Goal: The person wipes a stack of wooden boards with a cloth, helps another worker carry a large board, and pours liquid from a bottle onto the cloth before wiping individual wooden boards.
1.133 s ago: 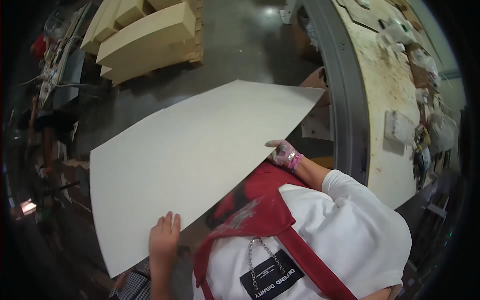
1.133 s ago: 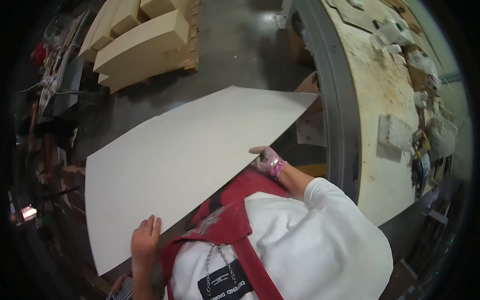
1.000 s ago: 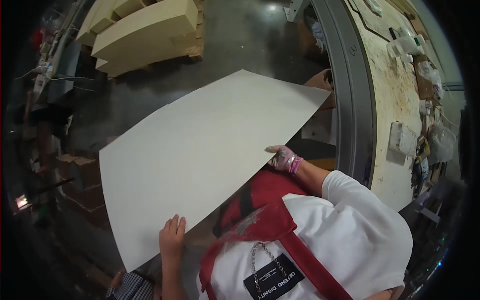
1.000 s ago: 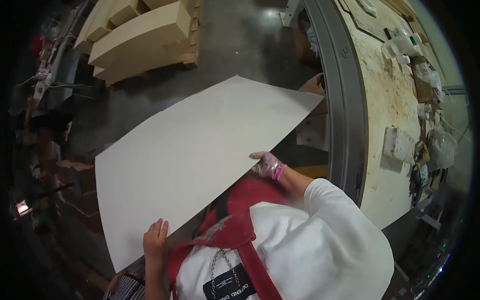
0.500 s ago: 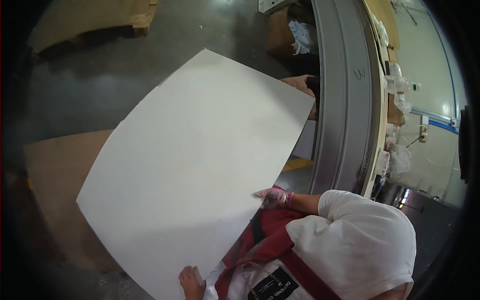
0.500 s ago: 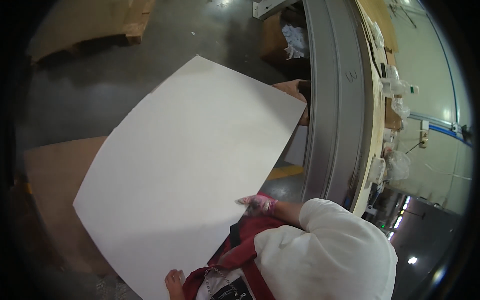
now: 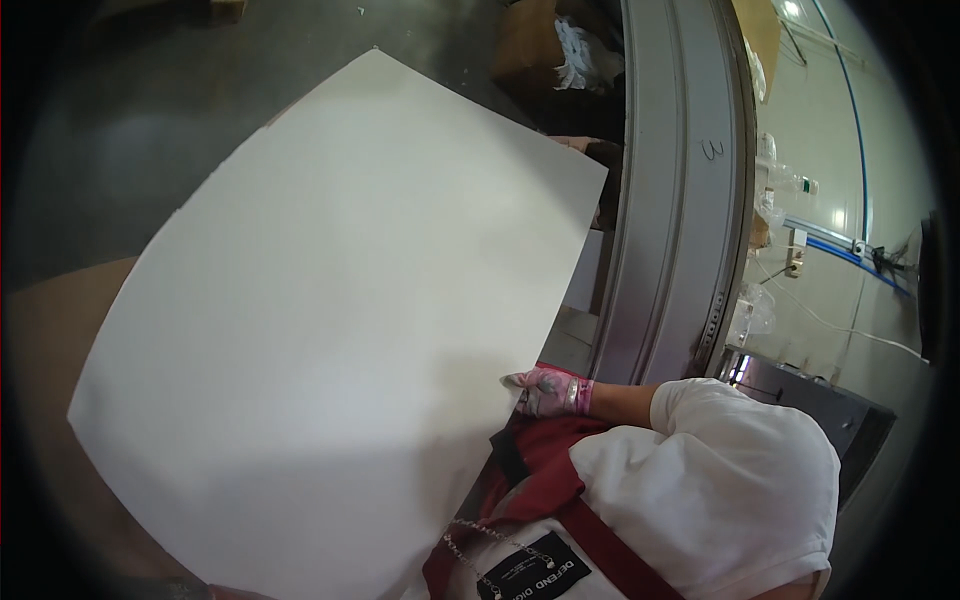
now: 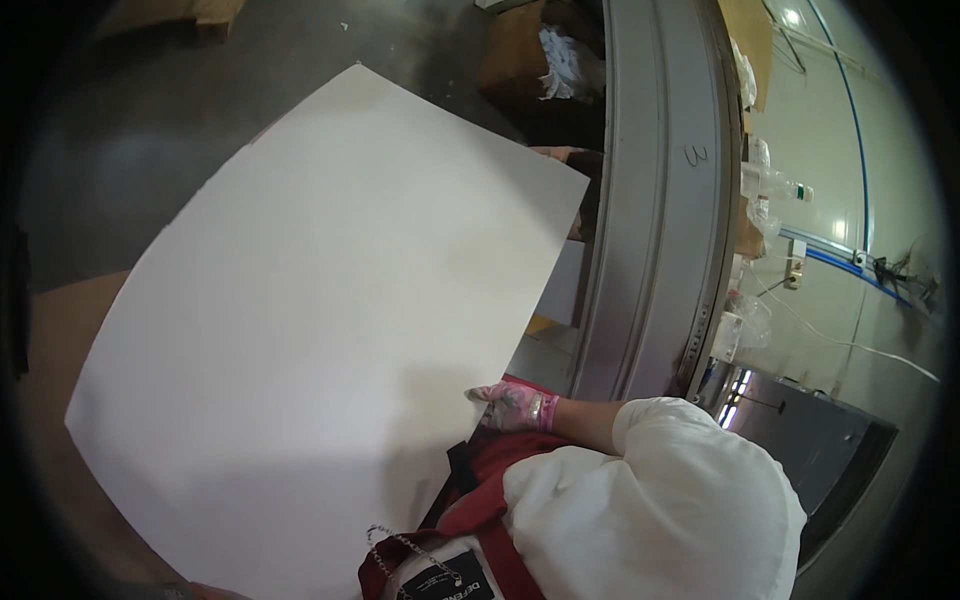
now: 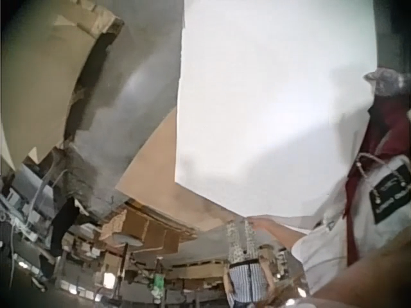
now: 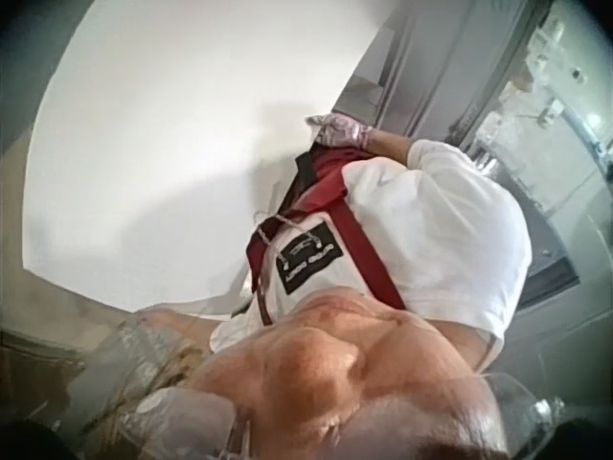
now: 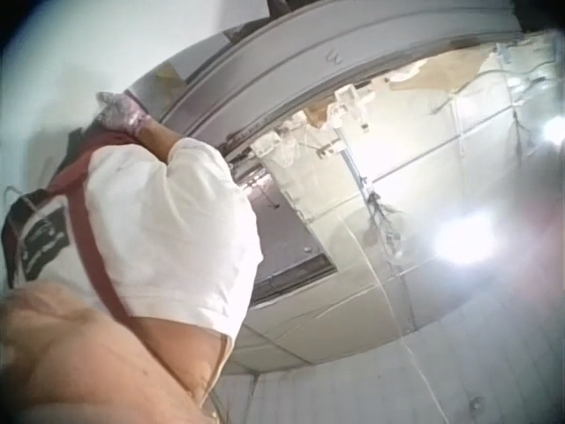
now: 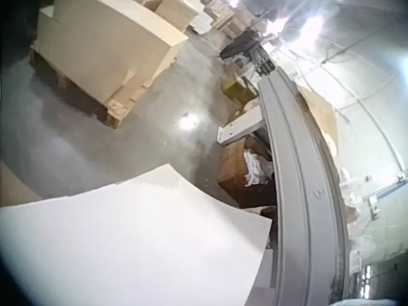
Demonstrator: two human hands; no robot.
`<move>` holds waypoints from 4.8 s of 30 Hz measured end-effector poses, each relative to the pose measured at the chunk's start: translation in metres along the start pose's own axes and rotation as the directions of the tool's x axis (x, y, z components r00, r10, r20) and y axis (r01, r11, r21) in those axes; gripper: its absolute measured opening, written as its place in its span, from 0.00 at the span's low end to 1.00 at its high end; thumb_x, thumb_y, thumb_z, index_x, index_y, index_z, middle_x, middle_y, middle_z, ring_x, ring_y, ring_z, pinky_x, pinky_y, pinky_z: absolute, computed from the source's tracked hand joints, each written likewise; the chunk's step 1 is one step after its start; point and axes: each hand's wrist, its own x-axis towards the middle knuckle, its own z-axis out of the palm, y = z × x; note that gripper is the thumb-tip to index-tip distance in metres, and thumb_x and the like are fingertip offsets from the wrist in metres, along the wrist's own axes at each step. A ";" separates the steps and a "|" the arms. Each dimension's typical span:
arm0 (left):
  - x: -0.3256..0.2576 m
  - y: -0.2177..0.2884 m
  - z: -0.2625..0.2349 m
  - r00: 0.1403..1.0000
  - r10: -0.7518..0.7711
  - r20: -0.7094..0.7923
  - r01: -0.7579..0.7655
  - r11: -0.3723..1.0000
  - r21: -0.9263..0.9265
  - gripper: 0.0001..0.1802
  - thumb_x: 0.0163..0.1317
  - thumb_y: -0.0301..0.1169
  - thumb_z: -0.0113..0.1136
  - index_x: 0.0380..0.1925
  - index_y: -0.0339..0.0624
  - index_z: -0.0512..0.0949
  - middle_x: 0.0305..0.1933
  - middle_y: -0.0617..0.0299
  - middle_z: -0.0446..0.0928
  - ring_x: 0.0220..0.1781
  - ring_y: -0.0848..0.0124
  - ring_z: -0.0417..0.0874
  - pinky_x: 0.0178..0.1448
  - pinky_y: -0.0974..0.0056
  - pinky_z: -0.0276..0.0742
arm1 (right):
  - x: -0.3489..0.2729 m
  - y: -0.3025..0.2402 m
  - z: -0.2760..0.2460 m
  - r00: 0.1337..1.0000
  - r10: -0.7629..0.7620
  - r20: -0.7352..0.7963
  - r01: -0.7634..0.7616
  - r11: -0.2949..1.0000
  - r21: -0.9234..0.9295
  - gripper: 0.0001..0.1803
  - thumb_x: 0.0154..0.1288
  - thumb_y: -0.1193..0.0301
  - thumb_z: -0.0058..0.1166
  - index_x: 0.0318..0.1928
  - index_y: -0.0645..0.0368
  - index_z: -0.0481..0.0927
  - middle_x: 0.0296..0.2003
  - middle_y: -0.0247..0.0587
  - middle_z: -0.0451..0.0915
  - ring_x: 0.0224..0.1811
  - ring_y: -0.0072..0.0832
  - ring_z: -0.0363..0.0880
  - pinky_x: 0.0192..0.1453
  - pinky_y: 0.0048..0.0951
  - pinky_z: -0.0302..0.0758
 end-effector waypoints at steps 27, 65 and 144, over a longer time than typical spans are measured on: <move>-0.092 0.163 -0.238 0.808 -0.059 -0.586 -0.299 0.815 -0.496 0.18 0.66 0.38 0.49 0.39 0.34 0.80 0.41 0.48 0.78 0.38 0.60 0.76 0.42 0.60 0.72 | -0.047 -0.021 0.057 0.771 -0.636 -0.026 0.605 0.720 0.338 0.08 0.58 0.78 0.44 0.39 0.54 0.69 0.36 0.29 0.72 0.42 0.30 0.73 0.56 0.48 0.70; -0.333 0.774 0.088 0.538 0.836 -0.105 -0.441 0.173 -0.881 0.09 0.65 0.29 0.49 0.31 0.32 0.67 0.25 0.56 0.71 0.28 0.68 0.69 0.37 0.64 0.68 | 0.056 -0.204 0.011 0.722 -0.682 -0.116 0.607 0.544 0.579 0.28 0.62 0.50 0.50 0.56 0.52 0.67 0.53 0.34 0.73 0.55 0.35 0.72 0.58 0.42 0.69; -0.474 1.450 -0.399 -0.349 0.886 0.306 -0.790 -0.103 -0.604 0.15 0.66 0.35 0.46 0.34 0.37 0.80 0.40 0.58 0.81 0.44 0.72 0.78 0.52 0.67 0.70 | -0.398 -0.777 0.078 -0.555 -0.702 -0.446 0.102 0.475 -0.874 0.25 0.52 0.62 0.53 0.50 0.61 0.73 0.51 0.53 0.71 0.53 0.50 0.69 0.56 0.42 0.67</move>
